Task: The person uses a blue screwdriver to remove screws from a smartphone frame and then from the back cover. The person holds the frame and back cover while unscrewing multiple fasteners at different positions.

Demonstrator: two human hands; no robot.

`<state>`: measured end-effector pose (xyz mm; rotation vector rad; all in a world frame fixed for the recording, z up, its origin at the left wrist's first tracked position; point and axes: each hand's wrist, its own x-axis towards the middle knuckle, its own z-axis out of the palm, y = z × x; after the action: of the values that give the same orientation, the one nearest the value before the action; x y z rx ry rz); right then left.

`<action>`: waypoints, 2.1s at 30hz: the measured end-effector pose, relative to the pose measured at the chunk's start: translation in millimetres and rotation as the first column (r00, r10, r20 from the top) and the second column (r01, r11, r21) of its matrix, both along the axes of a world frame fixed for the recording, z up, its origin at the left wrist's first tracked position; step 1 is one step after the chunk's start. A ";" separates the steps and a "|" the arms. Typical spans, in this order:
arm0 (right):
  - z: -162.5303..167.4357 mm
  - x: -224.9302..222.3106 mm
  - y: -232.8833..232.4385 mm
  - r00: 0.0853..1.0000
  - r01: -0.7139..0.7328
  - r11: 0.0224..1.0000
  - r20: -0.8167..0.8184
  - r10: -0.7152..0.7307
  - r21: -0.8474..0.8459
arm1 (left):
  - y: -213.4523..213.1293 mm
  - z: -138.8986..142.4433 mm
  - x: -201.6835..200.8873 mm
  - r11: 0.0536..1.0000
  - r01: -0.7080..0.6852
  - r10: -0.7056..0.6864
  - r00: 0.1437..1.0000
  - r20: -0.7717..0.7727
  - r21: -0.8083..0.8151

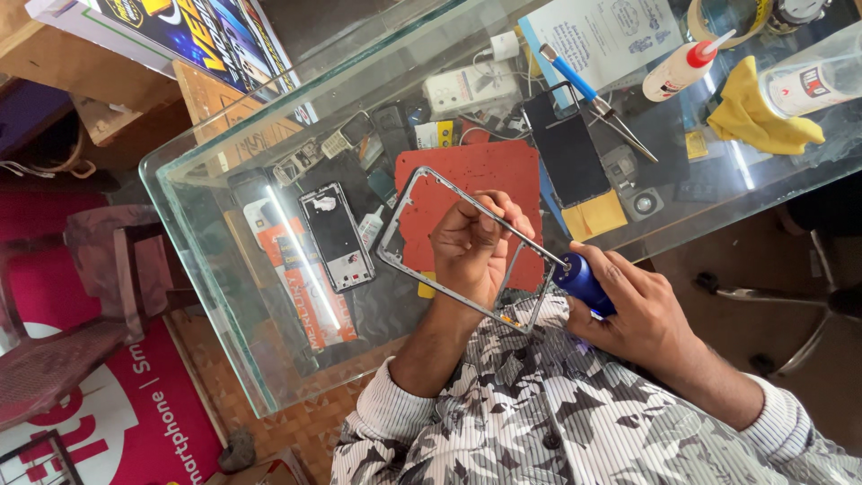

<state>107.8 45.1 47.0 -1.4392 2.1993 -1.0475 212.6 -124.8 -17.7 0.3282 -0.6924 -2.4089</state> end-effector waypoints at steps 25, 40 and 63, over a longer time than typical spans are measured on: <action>-7.6 13.0 -2.3 0.999 0.020 1.000 0.046 -0.020 0.012 | -11.4 -0.7 21.3 0.994 0.024 -0.026 0.999 -0.022 -0.105; -32.3 18.3 7.4 0.348 -0.054 0.980 0.917 0.196 -0.190 | -24.6 -7.4 39.4 0.939 0.051 -0.031 0.997 0.064 -0.341; -0.4 7.6 8.0 0.988 -0.132 0.991 0.081 0.130 0.018 | -26.8 -25.0 50.7 0.993 0.059 -0.078 0.976 -0.202 -0.100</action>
<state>115.4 53.1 46.6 -1.4831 2.0261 -1.0130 263.4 -151.6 -42.7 0.0159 -0.7287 -2.4221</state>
